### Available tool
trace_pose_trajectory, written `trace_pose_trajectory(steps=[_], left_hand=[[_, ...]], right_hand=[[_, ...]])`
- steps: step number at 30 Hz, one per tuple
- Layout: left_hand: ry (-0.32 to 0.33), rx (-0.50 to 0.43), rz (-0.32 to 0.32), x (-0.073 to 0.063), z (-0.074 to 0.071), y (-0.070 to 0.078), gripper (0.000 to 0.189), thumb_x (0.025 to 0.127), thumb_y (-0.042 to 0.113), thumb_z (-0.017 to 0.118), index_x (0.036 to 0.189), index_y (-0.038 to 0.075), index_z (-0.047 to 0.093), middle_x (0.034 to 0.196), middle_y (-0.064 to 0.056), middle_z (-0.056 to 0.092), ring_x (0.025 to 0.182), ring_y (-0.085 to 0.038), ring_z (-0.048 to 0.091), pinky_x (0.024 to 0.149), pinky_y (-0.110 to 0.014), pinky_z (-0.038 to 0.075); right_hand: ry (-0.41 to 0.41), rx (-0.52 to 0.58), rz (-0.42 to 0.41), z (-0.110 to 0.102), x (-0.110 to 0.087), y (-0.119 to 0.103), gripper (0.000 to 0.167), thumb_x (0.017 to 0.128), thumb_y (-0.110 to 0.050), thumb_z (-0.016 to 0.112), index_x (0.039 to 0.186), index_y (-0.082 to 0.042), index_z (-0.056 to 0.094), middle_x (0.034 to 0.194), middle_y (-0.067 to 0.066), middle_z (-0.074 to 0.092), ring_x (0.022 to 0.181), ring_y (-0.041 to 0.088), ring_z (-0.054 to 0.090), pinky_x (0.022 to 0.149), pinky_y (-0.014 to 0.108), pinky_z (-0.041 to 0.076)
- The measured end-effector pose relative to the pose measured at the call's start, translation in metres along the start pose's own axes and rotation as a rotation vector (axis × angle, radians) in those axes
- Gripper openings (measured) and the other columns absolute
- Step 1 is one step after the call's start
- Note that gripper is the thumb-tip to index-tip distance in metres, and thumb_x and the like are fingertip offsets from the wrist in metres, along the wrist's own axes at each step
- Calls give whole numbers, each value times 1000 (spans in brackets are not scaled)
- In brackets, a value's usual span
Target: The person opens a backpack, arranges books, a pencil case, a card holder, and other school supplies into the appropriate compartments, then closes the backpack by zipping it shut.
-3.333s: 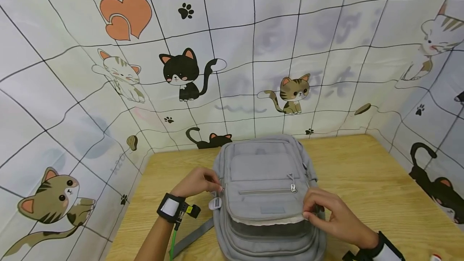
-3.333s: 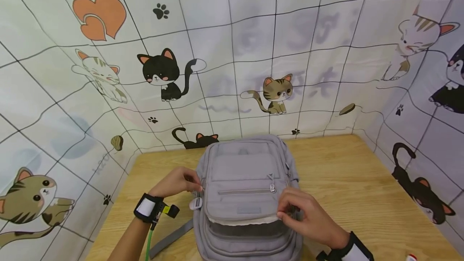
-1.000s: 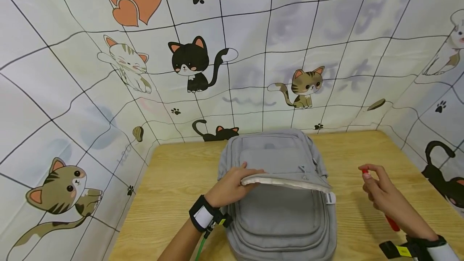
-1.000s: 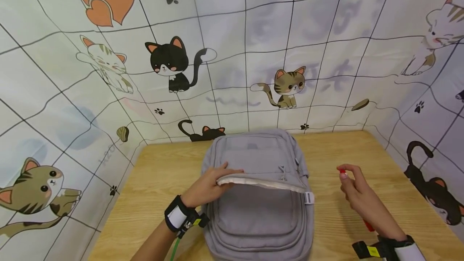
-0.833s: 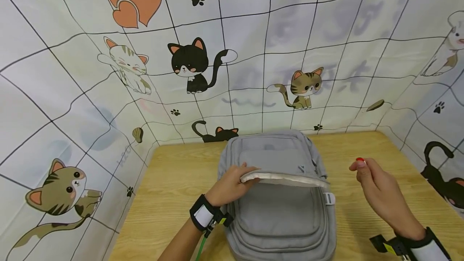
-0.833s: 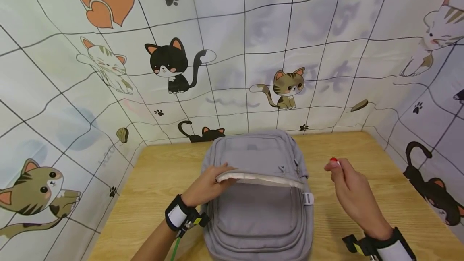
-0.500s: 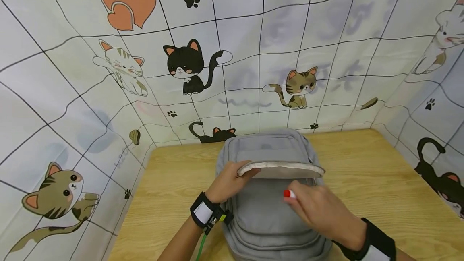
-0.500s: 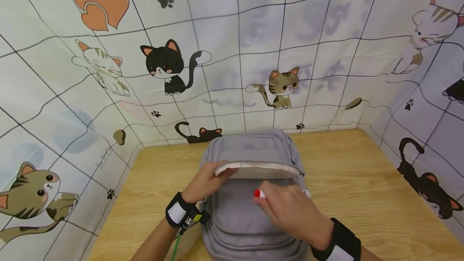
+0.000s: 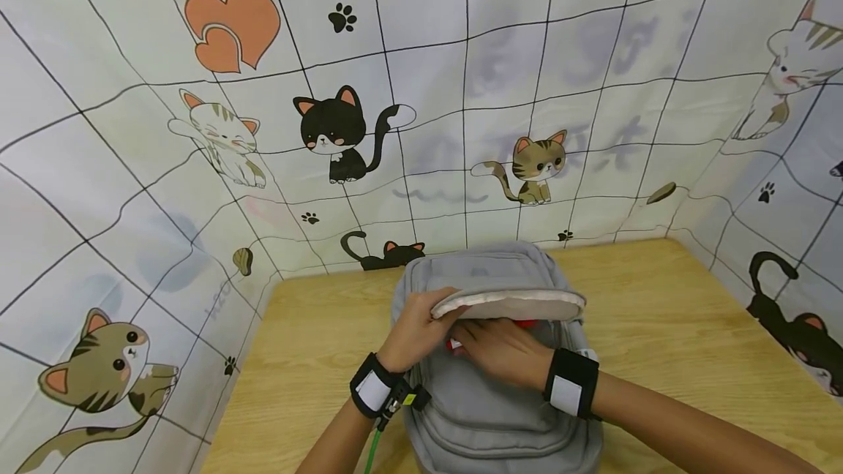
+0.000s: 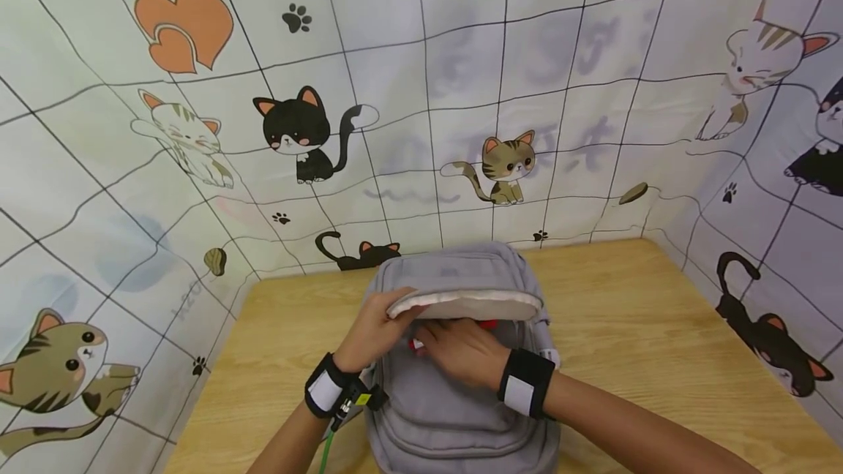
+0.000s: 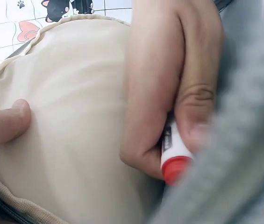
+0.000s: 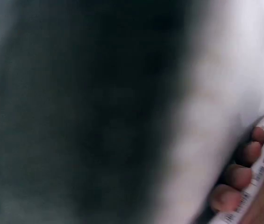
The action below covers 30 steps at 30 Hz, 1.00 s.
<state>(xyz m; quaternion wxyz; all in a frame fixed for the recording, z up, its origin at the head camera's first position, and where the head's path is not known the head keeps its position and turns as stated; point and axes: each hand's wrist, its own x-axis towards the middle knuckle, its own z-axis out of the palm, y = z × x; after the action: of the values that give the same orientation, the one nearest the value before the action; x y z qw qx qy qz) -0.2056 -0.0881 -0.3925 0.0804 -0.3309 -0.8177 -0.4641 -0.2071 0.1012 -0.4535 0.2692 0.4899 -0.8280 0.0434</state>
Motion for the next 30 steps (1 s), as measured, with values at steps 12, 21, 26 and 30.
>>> trace_pose_trajectory(steps=[12,21,26,30], left_hand=[[12,42,92,1,2,8,23,93,22,55,112,32,63,102,11,68,91,0,62,102,-35,40],[9,21,143,-1,0,10,31,90,9,58,116,25,63,112,7,66,108,-5,59,107,-45,33],[3,3,137,-1,1,15,31,87,2,59,115,14,64,115,-4,66,109,-9,59,108,-46,30],[2,-5,111,-2,-2,27,30,86,-1,59,114,10,65,111,-8,67,107,-14,61,108,-47,30]], right_hand=[[-105,-241,49,-2,-8,3,57,100,-15,-6,141,-6,33,142,12,36,127,22,40,100,34,39],[-25,-697,100,3,-3,1,45,101,-5,5,137,-6,33,123,8,45,108,18,47,96,30,35],[-116,-1507,90,6,-4,3,32,101,-4,23,131,-5,33,117,-1,43,111,5,41,108,22,23],[10,-879,75,2,-8,4,41,102,-4,15,137,-9,34,130,4,41,110,19,45,104,31,31]])
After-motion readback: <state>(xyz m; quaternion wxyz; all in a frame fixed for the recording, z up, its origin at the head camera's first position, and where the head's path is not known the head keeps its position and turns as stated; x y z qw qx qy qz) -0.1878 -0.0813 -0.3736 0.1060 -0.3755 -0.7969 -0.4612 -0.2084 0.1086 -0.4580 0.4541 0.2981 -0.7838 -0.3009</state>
